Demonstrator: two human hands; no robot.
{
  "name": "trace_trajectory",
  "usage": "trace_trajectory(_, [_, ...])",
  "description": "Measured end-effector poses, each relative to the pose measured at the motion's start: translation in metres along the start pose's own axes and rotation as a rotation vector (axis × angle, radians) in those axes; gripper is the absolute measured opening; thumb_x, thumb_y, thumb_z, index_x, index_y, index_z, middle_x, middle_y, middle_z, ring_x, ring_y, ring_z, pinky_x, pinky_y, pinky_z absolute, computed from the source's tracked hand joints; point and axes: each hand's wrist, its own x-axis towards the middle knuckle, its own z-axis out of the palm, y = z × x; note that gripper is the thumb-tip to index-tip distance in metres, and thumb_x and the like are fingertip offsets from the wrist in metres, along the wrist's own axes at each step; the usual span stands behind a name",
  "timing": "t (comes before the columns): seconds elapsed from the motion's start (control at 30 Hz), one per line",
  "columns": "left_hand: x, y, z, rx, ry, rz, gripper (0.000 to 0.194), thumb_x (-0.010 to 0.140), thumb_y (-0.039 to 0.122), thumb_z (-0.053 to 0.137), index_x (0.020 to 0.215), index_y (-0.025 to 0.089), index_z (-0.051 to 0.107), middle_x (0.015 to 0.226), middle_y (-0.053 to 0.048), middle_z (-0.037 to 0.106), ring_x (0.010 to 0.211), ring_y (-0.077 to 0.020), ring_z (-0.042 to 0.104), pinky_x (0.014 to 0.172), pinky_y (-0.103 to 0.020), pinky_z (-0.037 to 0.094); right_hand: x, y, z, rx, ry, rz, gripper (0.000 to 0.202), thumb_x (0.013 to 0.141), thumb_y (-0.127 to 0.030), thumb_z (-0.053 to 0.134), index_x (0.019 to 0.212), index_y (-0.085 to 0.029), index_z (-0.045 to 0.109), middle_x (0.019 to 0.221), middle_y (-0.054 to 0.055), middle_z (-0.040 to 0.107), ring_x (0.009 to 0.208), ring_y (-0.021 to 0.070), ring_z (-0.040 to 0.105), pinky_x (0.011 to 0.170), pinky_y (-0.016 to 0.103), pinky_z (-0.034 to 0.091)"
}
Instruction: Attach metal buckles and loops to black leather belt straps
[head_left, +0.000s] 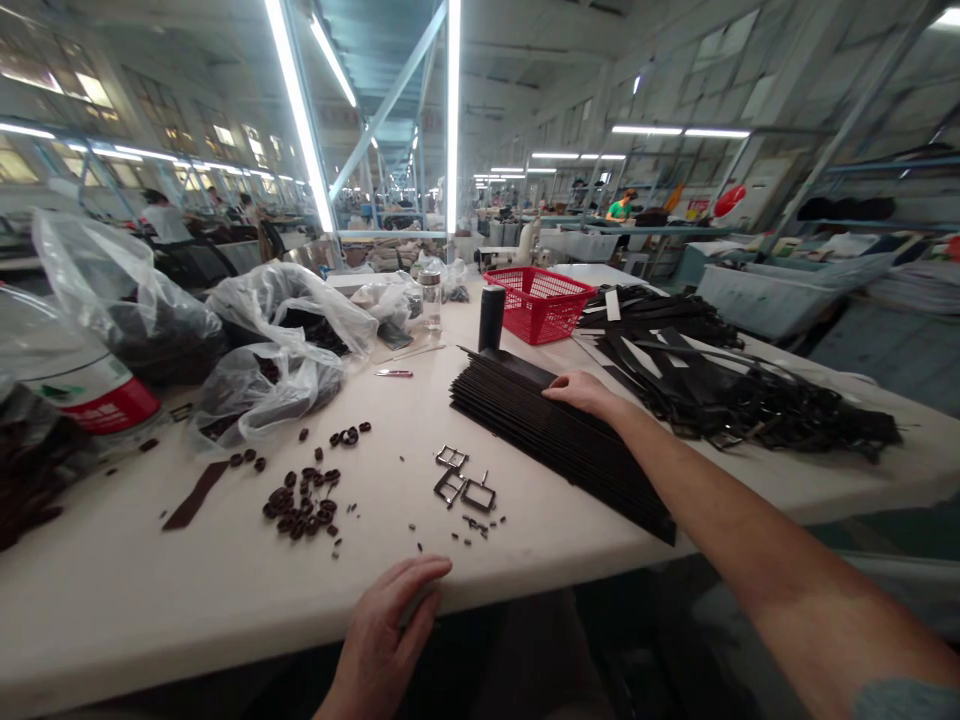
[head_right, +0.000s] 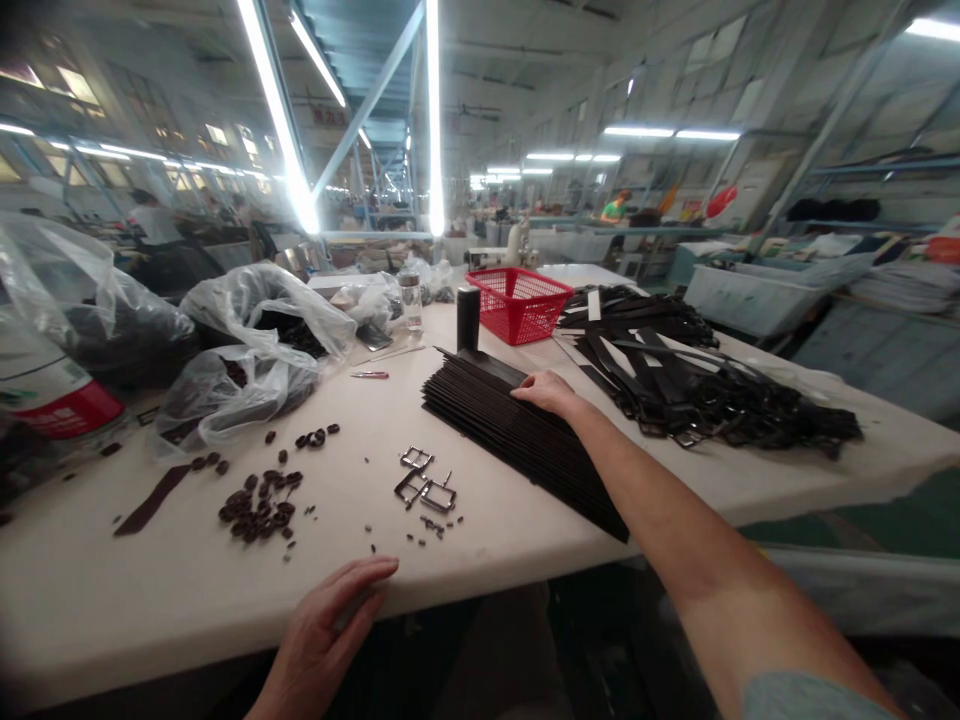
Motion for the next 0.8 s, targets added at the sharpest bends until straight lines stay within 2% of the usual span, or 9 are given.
trace_trajectory(0.1, [-0.001, -0.002, 0.003, 0.01, 0.015, 0.03, 0.024, 0.094, 0.028, 0.056, 0.11, 0.029, 0.073, 0.113, -0.005, 0.076, 0.105, -0.0204, 0.073, 0.093, -0.03, 0.059, -0.005, -0.003, -0.003, -0.036, 0.046, 0.013, 0.033, 0.093, -0.048, 0.064, 0.102, -0.017, 0.071, 0.107, 0.008, 0.072, 0.1, 0.0225, 0.067, 0.092, 0.043, 0.052])
trace_trajectory(0.17, [-0.002, -0.004, 0.007, 0.021, 0.029, 0.064, 0.023, 0.094, 0.026, 0.057, 0.111, 0.029, 0.072, 0.112, -0.005, 0.076, 0.105, -0.0191, 0.073, 0.092, -0.028, 0.059, -0.007, -0.008, -0.004, -0.074, 0.109, 0.021, 0.032, 0.088, -0.049, 0.067, 0.098, -0.019, 0.075, 0.114, 0.011, 0.071, 0.109, 0.0275, 0.064, 0.096, 0.044, 0.048])
trace_trajectory(0.23, [-0.003, -0.006, 0.009, 0.033, 0.037, 0.097, 0.023, 0.094, 0.025, 0.057, 0.112, 0.028, 0.071, 0.112, -0.004, 0.076, 0.104, -0.0178, 0.072, 0.091, -0.027, 0.059, -0.007, -0.015, -0.005, -0.103, 0.187, 0.013, 0.033, 0.086, -0.049, 0.068, 0.101, -0.021, 0.076, 0.127, 0.013, 0.066, 0.121, 0.0325, 0.058, 0.103, 0.045, 0.042])
trace_trajectory(0.3, [0.001, -0.007, 0.009, 0.04, 0.026, 0.125, 0.022, 0.094, 0.022, 0.057, 0.111, 0.028, 0.071, 0.107, -0.003, 0.077, 0.098, -0.016, 0.073, 0.087, -0.024, 0.059, -0.001, -0.026, -0.005, -0.109, 0.237, -0.014, 0.035, 0.087, -0.048, 0.066, 0.11, -0.023, 0.074, 0.137, 0.012, 0.06, 0.128, 0.0329, 0.052, 0.108, 0.045, 0.038])
trace_trajectory(0.4, [0.017, -0.009, 0.003, 0.056, 0.008, 0.168, 0.023, 0.094, 0.019, 0.054, 0.109, 0.026, 0.07, 0.092, -0.002, 0.077, 0.082, -0.0141, 0.073, 0.075, -0.021, 0.057, 0.017, -0.046, -0.004, -0.079, 0.219, -0.063, 0.038, 0.093, -0.048, 0.061, 0.119, -0.021, 0.068, 0.134, 0.012, 0.061, 0.124, 0.0285, 0.056, 0.106, 0.047, 0.041])
trace_trajectory(0.47, [0.031, -0.01, -0.002, 0.066, 0.029, 0.175, 0.024, 0.094, 0.018, 0.052, 0.109, 0.024, 0.07, 0.089, -0.003, 0.077, 0.078, -0.0145, 0.072, 0.072, -0.022, 0.056, 0.033, -0.06, -0.001, -0.056, 0.188, -0.08, 0.038, 0.096, -0.048, 0.058, 0.121, -0.019, 0.065, 0.129, 0.011, 0.063, 0.117, 0.0261, 0.06, 0.102, 0.049, 0.046])
trace_trajectory(0.57, [0.049, -0.011, -0.007, 0.035, 0.041, 0.09, 0.022, 0.094, 0.019, 0.051, 0.104, 0.022, 0.071, 0.087, -0.004, 0.076, 0.075, -0.0145, 0.07, 0.07, -0.022, 0.054, 0.059, -0.08, 0.004, -0.029, 0.165, -0.092, 0.039, 0.098, -0.046, 0.057, 0.126, -0.018, 0.061, 0.127, 0.01, 0.063, 0.112, 0.0251, 0.062, 0.098, 0.049, 0.049])
trace_trajectory(0.67, [0.055, -0.013, -0.007, -0.033, -0.015, -0.016, 0.021, 0.094, 0.022, 0.052, 0.102, 0.023, 0.072, 0.083, -0.002, 0.074, 0.071, -0.013, 0.068, 0.065, -0.02, 0.051, 0.084, -0.098, 0.01, -0.018, 0.157, -0.114, 0.041, 0.098, -0.045, 0.057, 0.13, -0.019, 0.059, 0.132, 0.011, 0.06, 0.115, 0.0261, 0.06, 0.098, 0.05, 0.05])
trace_trajectory(0.8, [0.053, -0.017, -0.004, -0.143, -0.003, -0.038, 0.021, 0.095, 0.024, 0.052, 0.101, 0.023, 0.072, 0.086, -0.003, 0.075, 0.073, -0.0123, 0.068, 0.068, -0.019, 0.051, 0.116, -0.12, 0.021, -0.042, 0.132, -0.114, 0.043, 0.098, -0.044, 0.058, 0.132, -0.019, 0.057, 0.134, 0.012, 0.058, 0.116, 0.027, 0.06, 0.099, 0.052, 0.049])
